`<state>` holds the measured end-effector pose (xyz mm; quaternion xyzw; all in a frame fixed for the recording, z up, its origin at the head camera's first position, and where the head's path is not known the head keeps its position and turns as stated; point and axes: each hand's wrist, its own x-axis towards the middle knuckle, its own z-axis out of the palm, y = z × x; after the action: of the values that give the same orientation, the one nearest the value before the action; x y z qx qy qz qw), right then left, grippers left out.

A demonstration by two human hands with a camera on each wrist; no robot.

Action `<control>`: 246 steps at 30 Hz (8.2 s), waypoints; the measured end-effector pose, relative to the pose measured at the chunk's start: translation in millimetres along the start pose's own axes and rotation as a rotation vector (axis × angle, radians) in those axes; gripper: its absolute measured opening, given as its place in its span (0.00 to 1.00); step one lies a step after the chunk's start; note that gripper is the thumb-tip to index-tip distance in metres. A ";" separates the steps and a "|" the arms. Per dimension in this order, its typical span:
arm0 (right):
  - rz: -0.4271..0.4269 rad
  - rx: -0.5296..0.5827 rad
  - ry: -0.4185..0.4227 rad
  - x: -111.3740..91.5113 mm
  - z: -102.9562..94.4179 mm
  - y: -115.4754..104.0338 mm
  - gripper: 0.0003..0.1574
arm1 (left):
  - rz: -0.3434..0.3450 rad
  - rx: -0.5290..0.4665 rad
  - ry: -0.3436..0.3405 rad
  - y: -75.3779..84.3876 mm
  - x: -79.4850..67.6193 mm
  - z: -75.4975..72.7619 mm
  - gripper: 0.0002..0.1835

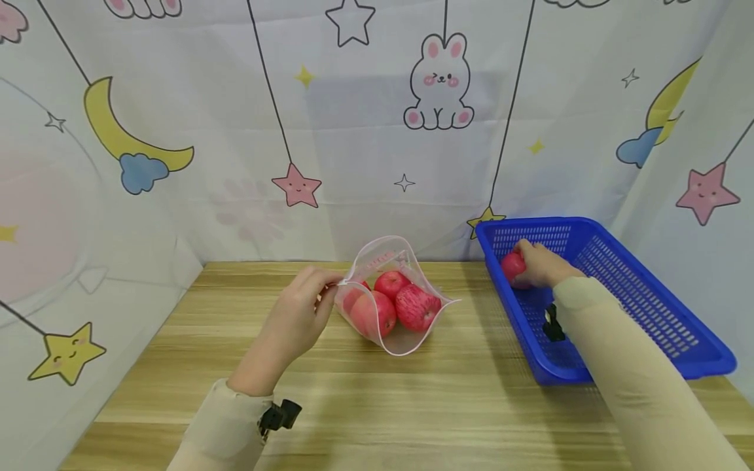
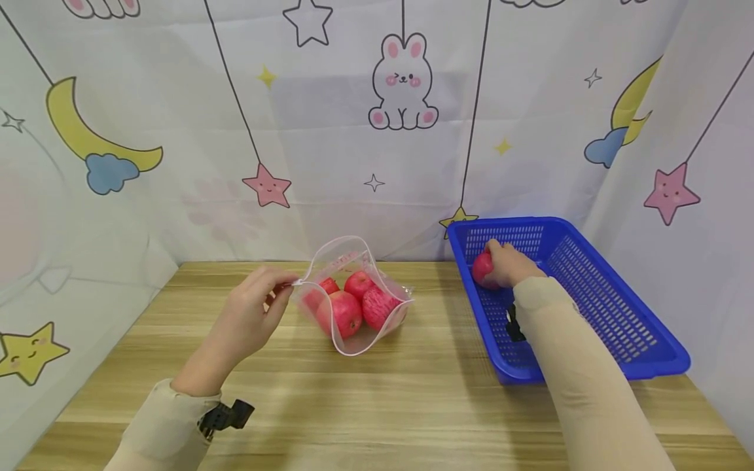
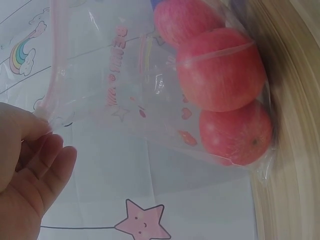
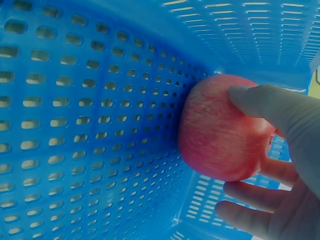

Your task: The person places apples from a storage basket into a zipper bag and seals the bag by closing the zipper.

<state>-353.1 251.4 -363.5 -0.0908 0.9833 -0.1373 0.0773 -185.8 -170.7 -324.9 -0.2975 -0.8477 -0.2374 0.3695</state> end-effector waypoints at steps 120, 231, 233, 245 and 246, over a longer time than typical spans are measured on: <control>-0.117 0.021 0.093 -67.5 -30.8 7.3 0.45 | -0.039 -0.086 0.017 7.3 -6.7 5.7 0.15; -0.132 -0.004 0.119 -99.3 -51.5 -2.4 0.46 | -0.198 -0.032 -0.198 13.7 -3.7 5.3 0.10; -0.134 -0.005 0.117 -99.9 -51.7 -2.6 0.46 | -0.195 -0.032 -0.197 13.8 -3.9 5.3 0.10; -0.142 -0.011 0.122 -105.2 -54.0 -6.3 0.46 | -0.197 -0.034 -0.200 13.7 -4.4 5.6 0.10; -0.145 -0.012 0.123 -105.7 -54.3 -6.7 0.46 | -0.196 -0.033 -0.198 13.6 -4.3 5.8 0.10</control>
<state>-258.9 280.0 -296.6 -0.1533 0.9779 -0.1417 0.0059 -177.0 -158.9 -329.4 -0.2415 -0.9009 -0.2559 0.2542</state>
